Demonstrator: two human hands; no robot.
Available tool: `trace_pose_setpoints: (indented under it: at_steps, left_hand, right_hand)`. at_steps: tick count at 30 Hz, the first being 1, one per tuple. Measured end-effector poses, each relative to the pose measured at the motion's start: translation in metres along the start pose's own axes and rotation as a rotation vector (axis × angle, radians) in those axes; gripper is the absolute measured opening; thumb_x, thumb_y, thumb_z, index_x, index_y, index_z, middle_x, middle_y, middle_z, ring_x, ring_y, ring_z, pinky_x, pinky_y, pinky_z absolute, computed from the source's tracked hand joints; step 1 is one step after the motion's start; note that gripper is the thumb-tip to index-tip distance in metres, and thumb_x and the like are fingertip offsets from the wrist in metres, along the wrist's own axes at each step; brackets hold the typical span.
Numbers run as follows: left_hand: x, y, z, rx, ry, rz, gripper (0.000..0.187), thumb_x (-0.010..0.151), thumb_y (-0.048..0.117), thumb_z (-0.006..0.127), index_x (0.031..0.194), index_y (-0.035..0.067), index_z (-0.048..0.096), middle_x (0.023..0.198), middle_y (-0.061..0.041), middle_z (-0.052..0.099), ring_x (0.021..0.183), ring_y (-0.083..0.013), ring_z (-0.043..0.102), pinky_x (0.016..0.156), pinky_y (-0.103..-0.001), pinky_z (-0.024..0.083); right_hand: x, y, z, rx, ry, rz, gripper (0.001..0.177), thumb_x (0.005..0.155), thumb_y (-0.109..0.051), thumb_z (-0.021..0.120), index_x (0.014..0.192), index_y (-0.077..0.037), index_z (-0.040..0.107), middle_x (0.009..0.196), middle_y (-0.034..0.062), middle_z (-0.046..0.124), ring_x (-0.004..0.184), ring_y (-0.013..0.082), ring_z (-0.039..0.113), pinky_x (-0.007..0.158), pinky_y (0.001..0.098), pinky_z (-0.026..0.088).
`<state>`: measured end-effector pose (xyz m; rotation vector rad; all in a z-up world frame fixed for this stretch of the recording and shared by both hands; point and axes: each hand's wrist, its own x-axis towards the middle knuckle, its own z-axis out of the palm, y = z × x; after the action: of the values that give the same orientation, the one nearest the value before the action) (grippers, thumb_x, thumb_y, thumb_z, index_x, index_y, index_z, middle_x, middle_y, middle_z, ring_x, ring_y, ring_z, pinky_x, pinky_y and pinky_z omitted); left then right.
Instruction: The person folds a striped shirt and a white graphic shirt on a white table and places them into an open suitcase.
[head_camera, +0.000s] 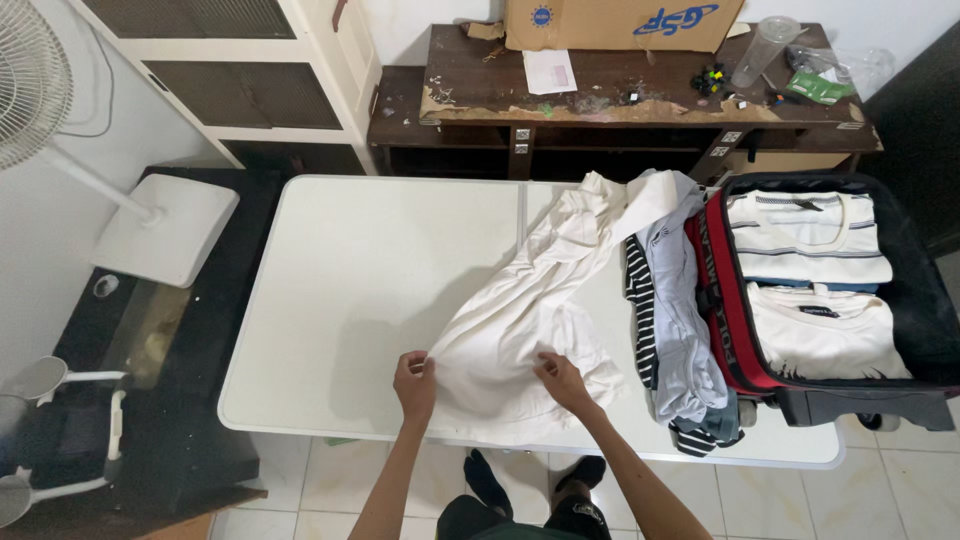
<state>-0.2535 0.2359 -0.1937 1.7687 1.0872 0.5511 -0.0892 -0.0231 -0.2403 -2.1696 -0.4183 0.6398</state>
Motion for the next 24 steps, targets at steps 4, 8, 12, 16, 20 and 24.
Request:
trace_pose_setpoints:
  at_steps: [4, 8, 12, 16, 20, 24]
  left_hand:
    - [-0.046, 0.020, -0.001, 0.312, 0.013, 0.281, 0.028, 0.083, 0.007, 0.069, 0.110, 0.012, 0.065, 0.121, -0.012, 0.060, 0.117, -0.0347, 0.051, 0.096, -0.052, 0.041]
    - [-0.097, 0.030, 0.023, 0.286, -0.348, 0.437, 0.049, 0.081, 0.013, 0.070, 0.129, 0.012, 0.059, 0.134, -0.011, 0.055, 0.130, -0.0384, 0.046, 0.105, -0.055, 0.037]
    - [-0.125, 0.017, 0.033, 0.453, -0.426, 0.517, 0.068, 0.075, 0.018, 0.076, 0.139, 0.010, 0.054, 0.148, -0.015, 0.043, 0.140, -0.0446, 0.032, 0.110, -0.059, 0.027]
    - [-0.120, -0.009, 0.026, 0.533, -0.412, 0.544, 0.054, 0.083, 0.020, 0.070, 0.135, 0.015, 0.058, 0.155, -0.011, 0.041, 0.147, -0.0398, 0.029, 0.116, -0.060, 0.024]
    - [-0.108, -0.030, 0.005, 0.589, -0.303, 0.559, 0.044, 0.088, 0.024, 0.066, 0.131, 0.017, 0.060, 0.160, -0.010, 0.039, 0.152, -0.0370, 0.026, 0.119, -0.062, 0.020]
    - [-0.086, -0.034, -0.016, 0.745, -0.278, 0.387, 0.047, 0.087, 0.026, 0.065, 0.133, 0.020, 0.059, 0.161, -0.010, 0.033, 0.153, -0.0372, 0.020, 0.118, -0.070, 0.015]
  right_hand:
    - [-0.017, -0.005, 0.024, 0.006, -0.042, -0.030, 0.052, 0.090, -0.024, 0.072, 0.137, -0.004, 0.061, 0.115, 0.0141, 0.071, 0.094, 0.0239, 0.070, 0.087, 0.0345, 0.057]
    - [-0.022, -0.003, 0.026, 0.146, -0.117, -0.061, 0.055, 0.091, -0.013, 0.068, 0.142, -0.002, 0.054, 0.122, 0.0133, 0.071, 0.101, 0.0211, 0.069, 0.091, 0.0337, 0.056]
    - [-0.012, 0.005, -0.006, 0.320, -0.324, -0.126, 0.057, 0.085, 0.001, 0.057, 0.141, -0.006, 0.055, 0.129, 0.0129, 0.070, 0.108, 0.0211, 0.070, 0.092, 0.0373, 0.058]
    - [-0.007, 0.010, -0.051, -0.080, -0.065, -0.258, 0.044, 0.090, -0.001, 0.059, 0.133, -0.009, 0.066, 0.136, 0.0119, 0.065, 0.115, 0.0345, 0.060, 0.101, 0.0424, 0.051]
    - [-0.020, 0.010, -0.076, -0.398, -0.002, -0.376, 0.041, 0.083, -0.003, 0.062, 0.123, -0.011, 0.067, 0.144, 0.0063, 0.056, 0.123, 0.0374, 0.051, 0.098, 0.0458, 0.050]
    - [-0.041, -0.002, -0.062, -0.536, -0.170, -0.353, 0.042, 0.089, -0.009, 0.062, 0.130, -0.014, 0.062, 0.137, 0.0072, 0.052, 0.118, 0.0337, 0.053, 0.095, 0.0473, 0.050]
